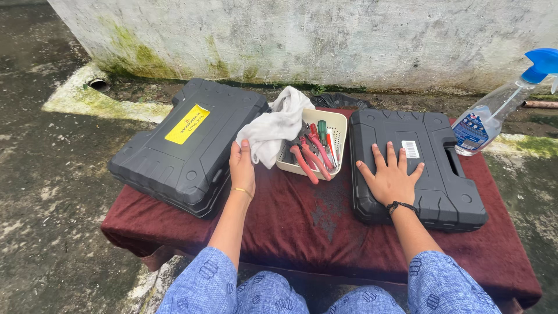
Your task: The person wipes down two black tool cases and a plastic tray containing wire strippers and pliers using a white cloth and a cleaning spray, then spreads out and folds a large maroon fabric on a wooden board.
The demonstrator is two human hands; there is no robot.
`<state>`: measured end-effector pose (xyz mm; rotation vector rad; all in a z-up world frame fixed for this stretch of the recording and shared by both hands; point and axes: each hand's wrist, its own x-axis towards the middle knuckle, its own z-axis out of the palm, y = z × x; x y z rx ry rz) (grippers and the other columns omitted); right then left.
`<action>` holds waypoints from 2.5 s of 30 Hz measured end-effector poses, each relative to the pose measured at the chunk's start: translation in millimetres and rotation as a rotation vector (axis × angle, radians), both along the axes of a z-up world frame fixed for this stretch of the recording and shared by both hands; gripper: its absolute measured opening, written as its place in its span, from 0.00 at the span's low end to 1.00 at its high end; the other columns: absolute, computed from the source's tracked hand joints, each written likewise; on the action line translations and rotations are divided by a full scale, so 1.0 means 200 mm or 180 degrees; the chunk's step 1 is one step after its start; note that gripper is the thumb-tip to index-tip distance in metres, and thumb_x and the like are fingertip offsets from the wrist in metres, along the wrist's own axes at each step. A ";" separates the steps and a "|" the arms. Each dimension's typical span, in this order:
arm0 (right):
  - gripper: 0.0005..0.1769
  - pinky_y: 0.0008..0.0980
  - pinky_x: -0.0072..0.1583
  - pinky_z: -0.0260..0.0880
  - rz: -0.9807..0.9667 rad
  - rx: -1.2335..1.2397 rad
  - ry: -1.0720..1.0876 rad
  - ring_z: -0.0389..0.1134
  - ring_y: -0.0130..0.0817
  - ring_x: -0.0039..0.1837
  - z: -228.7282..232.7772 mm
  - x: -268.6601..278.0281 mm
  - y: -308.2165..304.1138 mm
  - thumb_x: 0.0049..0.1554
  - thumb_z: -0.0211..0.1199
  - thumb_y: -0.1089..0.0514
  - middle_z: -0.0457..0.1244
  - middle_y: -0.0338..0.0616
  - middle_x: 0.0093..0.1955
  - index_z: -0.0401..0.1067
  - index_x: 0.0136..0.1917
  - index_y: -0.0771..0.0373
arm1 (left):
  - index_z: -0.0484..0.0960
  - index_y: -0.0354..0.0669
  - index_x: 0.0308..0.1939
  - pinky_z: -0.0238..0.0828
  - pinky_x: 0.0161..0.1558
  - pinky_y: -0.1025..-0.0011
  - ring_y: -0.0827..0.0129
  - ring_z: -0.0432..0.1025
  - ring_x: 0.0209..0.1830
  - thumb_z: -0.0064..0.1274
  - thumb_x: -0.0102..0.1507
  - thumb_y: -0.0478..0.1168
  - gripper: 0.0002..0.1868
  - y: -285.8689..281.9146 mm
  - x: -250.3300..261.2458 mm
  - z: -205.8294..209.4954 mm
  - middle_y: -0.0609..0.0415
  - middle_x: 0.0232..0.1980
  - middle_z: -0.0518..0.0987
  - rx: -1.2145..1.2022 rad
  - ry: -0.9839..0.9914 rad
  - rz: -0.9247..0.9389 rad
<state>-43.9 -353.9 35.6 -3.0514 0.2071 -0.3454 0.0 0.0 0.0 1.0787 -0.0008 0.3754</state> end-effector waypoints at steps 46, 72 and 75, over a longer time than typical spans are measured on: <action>0.35 0.29 0.56 0.68 0.1596 0.3221 -0.0733 0.64 0.31 0.65 0.42 -0.70 0.28 0.54 0.68 0.58 0.64 0.51 0.69 0.65 0.74 0.57 | 0.87 0.55 0.45 0.35 0.71 0.31 0.36 0.27 0.82 0.62 0.59 0.55 0.15 -0.38 -0.69 -0.17 0.43 0.87 0.40 0.4577 0.1026 -0.0336; 0.29 0.32 0.62 0.70 0.1667 0.3767 -0.0894 0.69 0.28 0.61 0.21 -0.74 0.25 0.47 0.73 0.62 0.70 0.46 0.58 0.73 0.63 0.64 | 0.69 0.37 0.68 0.60 0.69 0.58 0.49 0.63 0.72 0.54 0.68 0.49 0.29 -0.47 -0.86 0.14 0.39 0.71 0.65 0.2672 -0.0259 -0.0028; 0.29 0.35 0.63 0.70 0.1417 0.3131 -0.1551 0.71 0.36 0.63 0.34 -0.73 0.10 0.50 0.71 0.63 0.70 0.50 0.60 0.72 0.65 0.62 | 0.66 0.39 0.70 0.51 0.73 0.57 0.46 0.54 0.77 0.55 0.66 0.50 0.33 -0.45 -0.86 0.09 0.40 0.76 0.59 0.2872 0.0056 -0.0009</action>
